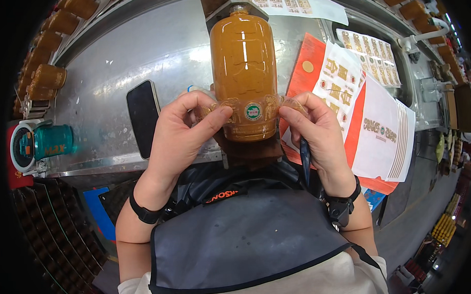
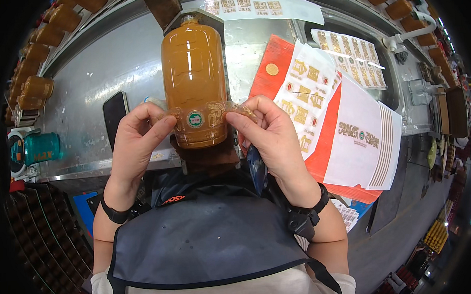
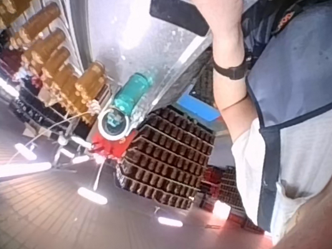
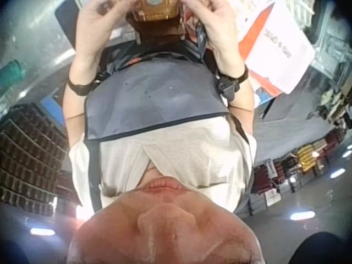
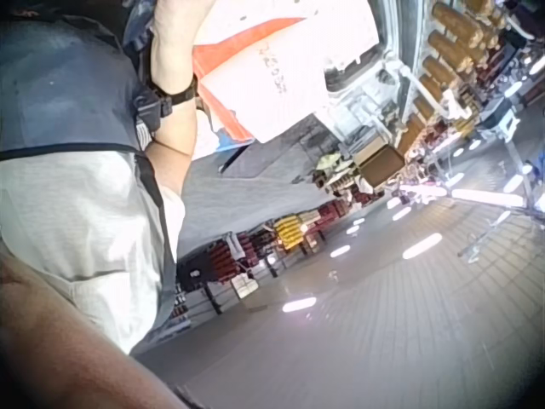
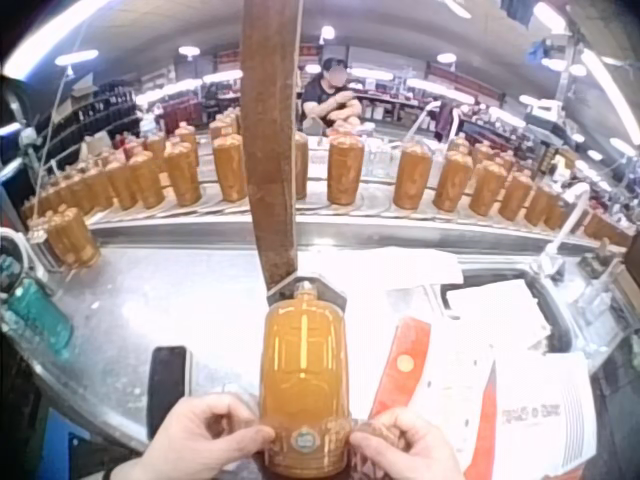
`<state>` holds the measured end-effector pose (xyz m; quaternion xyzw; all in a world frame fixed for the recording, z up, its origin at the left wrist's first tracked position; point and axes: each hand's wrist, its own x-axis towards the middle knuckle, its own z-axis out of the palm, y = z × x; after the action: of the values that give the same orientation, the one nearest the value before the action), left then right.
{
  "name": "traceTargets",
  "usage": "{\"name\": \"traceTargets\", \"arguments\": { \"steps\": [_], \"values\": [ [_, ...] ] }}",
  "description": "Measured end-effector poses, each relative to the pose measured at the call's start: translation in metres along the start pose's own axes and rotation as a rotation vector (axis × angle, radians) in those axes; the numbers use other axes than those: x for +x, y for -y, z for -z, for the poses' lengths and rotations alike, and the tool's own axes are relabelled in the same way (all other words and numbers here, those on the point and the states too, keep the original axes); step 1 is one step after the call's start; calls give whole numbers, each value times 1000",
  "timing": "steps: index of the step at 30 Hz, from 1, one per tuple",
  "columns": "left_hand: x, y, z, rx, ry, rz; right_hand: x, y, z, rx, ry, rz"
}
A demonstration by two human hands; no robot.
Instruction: The person applies labels to a bottle by hand, using a scraper to smooth them. They peel a large label from a sheet, press it onto the bottle, and then repeat the process with a smaller circular label and a long strip label.
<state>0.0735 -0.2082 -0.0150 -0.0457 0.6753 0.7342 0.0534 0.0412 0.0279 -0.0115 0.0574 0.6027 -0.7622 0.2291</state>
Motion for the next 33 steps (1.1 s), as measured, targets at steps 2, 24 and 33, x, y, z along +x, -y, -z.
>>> {"name": "traceTargets", "arguments": {
  "steps": [2, 24, 33],
  "values": [
    [0, 1, 0, 5, -3, -1, 0, 0, -1, -11, -6, -4],
    [1, -10, -14, 693, -33, -383, 6, 9, 7, -125, 109, 20],
    [12, 7, -9, 549, 119, -358, 7, 10, 4, -186, 141, 70]
  ]
}}
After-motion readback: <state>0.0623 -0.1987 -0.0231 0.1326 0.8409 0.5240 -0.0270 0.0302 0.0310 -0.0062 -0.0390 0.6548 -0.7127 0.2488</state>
